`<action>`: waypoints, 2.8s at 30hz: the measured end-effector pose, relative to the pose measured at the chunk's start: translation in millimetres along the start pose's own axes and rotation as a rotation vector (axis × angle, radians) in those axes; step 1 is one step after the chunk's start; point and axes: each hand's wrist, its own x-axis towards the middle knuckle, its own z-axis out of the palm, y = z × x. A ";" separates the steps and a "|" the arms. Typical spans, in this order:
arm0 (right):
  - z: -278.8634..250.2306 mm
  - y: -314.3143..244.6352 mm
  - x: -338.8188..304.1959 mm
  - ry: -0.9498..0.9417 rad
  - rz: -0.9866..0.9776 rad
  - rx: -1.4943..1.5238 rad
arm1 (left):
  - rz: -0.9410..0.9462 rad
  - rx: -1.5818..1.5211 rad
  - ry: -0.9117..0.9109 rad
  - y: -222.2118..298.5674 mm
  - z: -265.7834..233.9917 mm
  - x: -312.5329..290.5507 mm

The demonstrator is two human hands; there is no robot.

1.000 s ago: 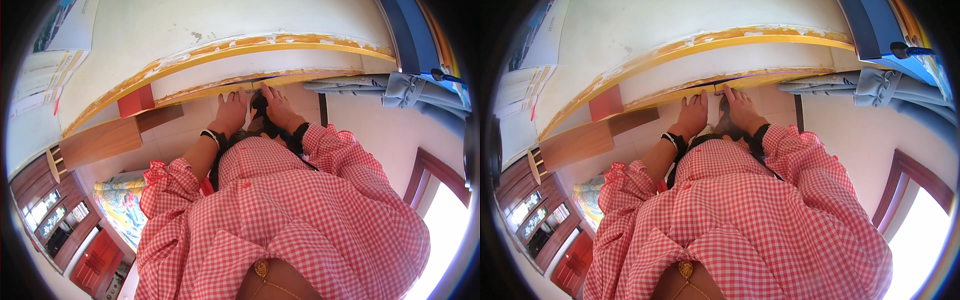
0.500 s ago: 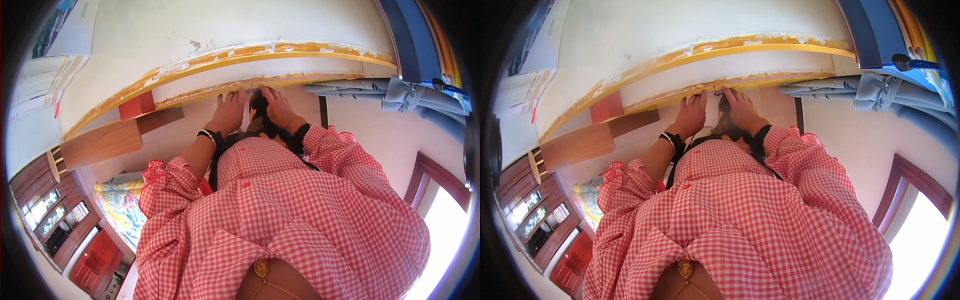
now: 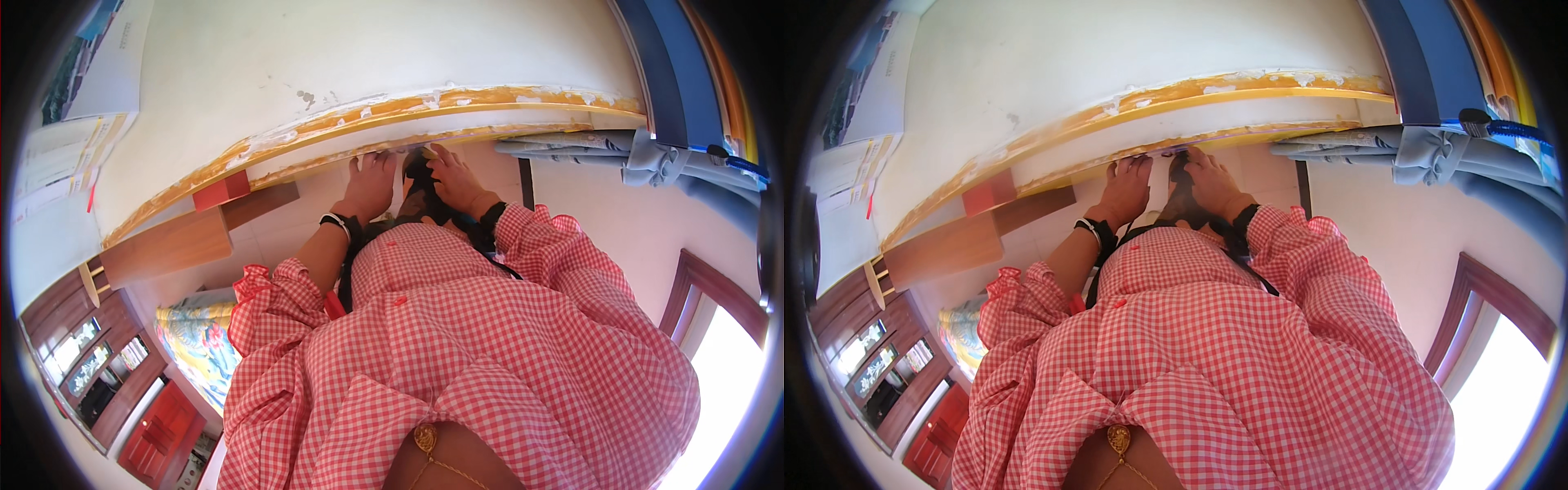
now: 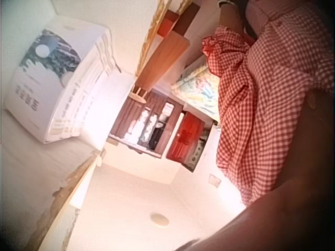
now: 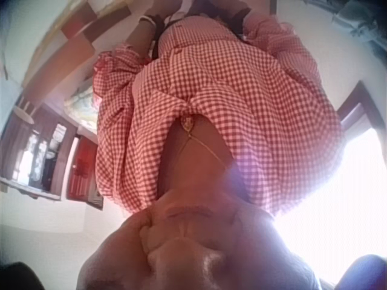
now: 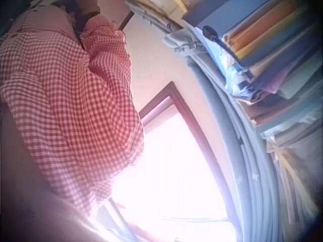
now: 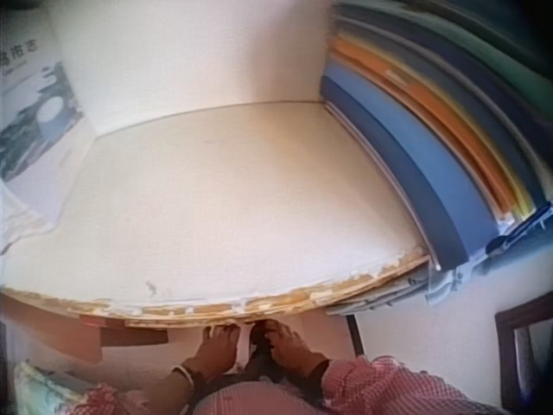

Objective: The person smooths the bedsheets, arranges pillows, positions a stuffed toy, and spreads a floral duvet across a bed.

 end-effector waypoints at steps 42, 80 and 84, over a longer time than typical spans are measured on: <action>1.3 -2.4 2.0 -0.116 0.068 -0.030 | -0.272 -0.108 -0.208 -46.3 -8.4 -47.5; 7.7 -7.2 28.4 0.037 -0.060 -0.072 | -0.320 -0.104 -0.217 -60.8 -11.3 -70.7; 6.9 -8.8 36.4 0.022 0.041 -0.044 | -0.327 -0.107 -0.188 -61.0 -9.6 -74.4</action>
